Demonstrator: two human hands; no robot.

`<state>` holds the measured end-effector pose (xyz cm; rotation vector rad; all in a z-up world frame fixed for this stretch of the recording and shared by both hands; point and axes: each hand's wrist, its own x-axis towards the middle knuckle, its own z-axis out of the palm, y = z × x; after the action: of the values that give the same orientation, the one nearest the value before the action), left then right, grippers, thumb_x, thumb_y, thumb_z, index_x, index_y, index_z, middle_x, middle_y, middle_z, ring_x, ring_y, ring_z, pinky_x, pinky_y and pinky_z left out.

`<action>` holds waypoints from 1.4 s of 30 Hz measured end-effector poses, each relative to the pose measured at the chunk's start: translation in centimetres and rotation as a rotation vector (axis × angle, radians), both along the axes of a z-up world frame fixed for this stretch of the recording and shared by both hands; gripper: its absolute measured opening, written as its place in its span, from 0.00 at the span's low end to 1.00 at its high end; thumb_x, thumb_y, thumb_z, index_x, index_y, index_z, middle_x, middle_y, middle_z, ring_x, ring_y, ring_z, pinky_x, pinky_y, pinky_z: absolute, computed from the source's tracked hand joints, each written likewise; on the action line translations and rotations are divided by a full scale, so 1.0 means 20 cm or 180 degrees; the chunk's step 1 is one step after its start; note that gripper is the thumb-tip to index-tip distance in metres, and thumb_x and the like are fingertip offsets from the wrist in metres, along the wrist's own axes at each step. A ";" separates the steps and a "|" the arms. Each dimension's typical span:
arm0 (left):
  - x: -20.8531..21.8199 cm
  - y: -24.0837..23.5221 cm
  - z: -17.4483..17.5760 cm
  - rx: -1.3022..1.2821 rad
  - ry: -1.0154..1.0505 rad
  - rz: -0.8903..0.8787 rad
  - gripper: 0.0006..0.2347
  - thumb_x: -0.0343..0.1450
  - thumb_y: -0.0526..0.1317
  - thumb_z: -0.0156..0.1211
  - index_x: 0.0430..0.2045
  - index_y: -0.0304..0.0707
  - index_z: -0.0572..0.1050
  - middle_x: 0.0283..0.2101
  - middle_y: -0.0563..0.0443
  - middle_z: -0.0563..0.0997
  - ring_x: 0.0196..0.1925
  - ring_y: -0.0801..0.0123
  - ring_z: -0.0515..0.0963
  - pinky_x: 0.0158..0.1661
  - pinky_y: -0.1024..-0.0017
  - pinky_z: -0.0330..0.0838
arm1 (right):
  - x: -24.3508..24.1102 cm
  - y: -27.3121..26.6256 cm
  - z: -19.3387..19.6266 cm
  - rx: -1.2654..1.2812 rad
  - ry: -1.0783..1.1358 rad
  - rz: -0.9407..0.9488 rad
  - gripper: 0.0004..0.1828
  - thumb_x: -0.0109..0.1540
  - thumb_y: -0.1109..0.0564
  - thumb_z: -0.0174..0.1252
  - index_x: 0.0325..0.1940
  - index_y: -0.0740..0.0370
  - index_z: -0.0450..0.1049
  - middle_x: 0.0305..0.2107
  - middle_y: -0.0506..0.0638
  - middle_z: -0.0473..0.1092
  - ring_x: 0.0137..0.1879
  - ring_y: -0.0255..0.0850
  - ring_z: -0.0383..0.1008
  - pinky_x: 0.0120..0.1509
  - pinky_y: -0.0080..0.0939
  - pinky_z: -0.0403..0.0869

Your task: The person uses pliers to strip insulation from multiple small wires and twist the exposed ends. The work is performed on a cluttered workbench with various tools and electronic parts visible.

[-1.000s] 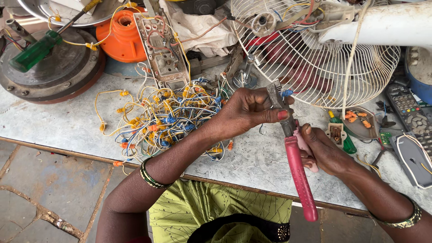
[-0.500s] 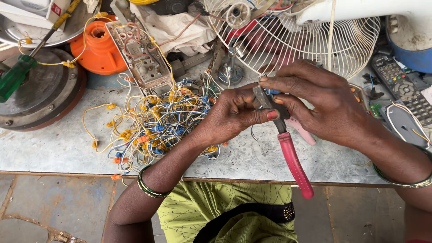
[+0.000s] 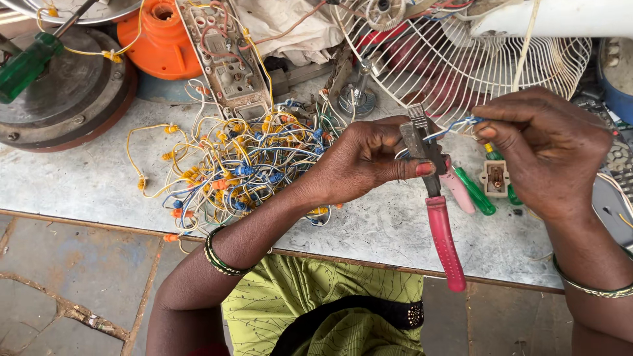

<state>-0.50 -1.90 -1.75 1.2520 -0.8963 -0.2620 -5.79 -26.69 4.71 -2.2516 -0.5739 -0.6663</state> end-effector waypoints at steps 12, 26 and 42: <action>0.00 0.00 0.02 0.0343 -0.0396 0.0424 0.18 0.71 0.40 0.74 0.14 0.34 0.71 0.24 0.57 0.77 0.35 0.84 0.71 0.39 0.77 0.72 | -0.03 0.06 -0.02 -0.0566 -0.0484 0.0311 0.07 0.67 0.70 0.65 0.49 0.65 0.80 0.46 0.60 0.77 0.46 0.39 0.81 0.44 0.32 0.82; 0.17 -0.02 -0.12 0.0139 0.0601 0.0978 0.17 0.70 0.44 0.68 0.11 0.37 0.75 0.22 0.54 0.79 0.30 0.77 0.82 0.37 0.71 0.82 | 0.03 -0.04 -0.12 -0.1338 0.1129 0.0103 0.21 0.61 0.44 0.59 0.52 0.59 0.77 0.57 0.59 0.71 0.58 0.52 0.76 0.53 0.53 0.80; 0.22 0.07 -0.06 -0.0067 0.0337 0.1510 0.13 0.71 0.44 0.67 0.28 0.29 0.84 0.32 0.49 0.84 0.33 0.76 0.83 0.37 0.73 0.78 | 0.18 0.03 -0.43 -0.0297 0.2685 0.0958 0.21 0.64 0.45 0.58 0.54 0.61 0.73 0.43 0.56 0.71 0.50 0.47 0.74 0.56 0.55 0.75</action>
<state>3.89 -0.45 -2.94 1.3774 -0.4897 0.0587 -2.22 -26.07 -3.80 -2.2007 -0.4883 0.4653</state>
